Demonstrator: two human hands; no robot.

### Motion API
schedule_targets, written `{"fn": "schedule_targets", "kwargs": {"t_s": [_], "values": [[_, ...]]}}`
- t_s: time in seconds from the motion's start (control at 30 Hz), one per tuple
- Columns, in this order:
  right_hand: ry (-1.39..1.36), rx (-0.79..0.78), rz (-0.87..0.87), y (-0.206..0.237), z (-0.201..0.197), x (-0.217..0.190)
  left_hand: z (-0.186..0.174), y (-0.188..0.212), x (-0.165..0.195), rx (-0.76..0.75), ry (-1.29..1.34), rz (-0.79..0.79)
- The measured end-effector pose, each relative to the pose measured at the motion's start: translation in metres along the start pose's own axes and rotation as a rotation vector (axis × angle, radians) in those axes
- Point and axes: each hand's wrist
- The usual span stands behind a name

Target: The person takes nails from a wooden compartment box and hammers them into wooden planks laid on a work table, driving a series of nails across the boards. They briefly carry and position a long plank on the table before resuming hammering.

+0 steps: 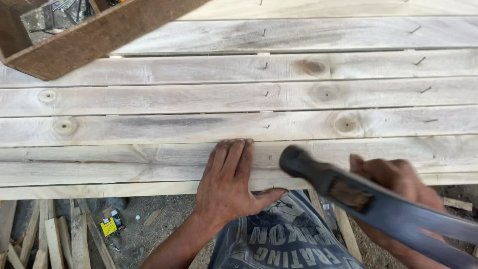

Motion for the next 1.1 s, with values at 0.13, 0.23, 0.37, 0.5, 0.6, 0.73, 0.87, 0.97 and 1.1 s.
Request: {"fn": "schedule_targets", "kwargs": {"t_s": [0.13, 0.23, 0.37, 0.5, 0.6, 0.73, 0.87, 0.97, 1.1], "values": [[0.008, -0.241, 0.030, -0.006, 0.032, -0.008, 0.002, 0.001, 0.000, 0.013, 0.000, -0.020], [-0.017, -0.343, 0.023, -0.021, 0.048, -0.017, 0.004, 0.001, 0.000, -0.004, 0.022, -0.037], [-0.088, -0.353, 0.010, -0.055, 0.033, -0.022, 0.001, -0.001, 0.001, -0.044, 0.056, -0.096], [-0.067, -0.390, 0.030, -0.091, 0.020, -0.028, -0.009, -0.004, 0.002, -0.049, 0.189, -0.170], [-0.126, -0.263, 0.007, -0.107, 0.021, -0.038, -0.018, -0.007, -0.005, -0.083, 0.347, -0.242], [-0.191, -0.362, 0.048, -0.120, 0.029, -0.062, -0.041, -0.005, -0.025, -0.174, 0.510, -0.354], [-0.257, -0.221, 0.059, -0.133, 0.033, -0.085, -0.067, -0.005, -0.050, -0.141, 0.441, -0.235], [-0.208, -0.194, 0.141, -0.144, 0.040, -0.105, -0.079, -0.008, -0.072, -0.198, 0.413, -0.190], [-0.298, -0.238, 0.310, -0.161, 0.054, -0.137, -0.097, -0.001, -0.107, -0.294, 0.442, -0.222]]}}
Point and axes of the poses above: each hand's wrist, its own y-axis away from the middle knuckle, its own z-axis out of the palm, x = y × z, and after that the axes turned 1 degree about x, right-handed
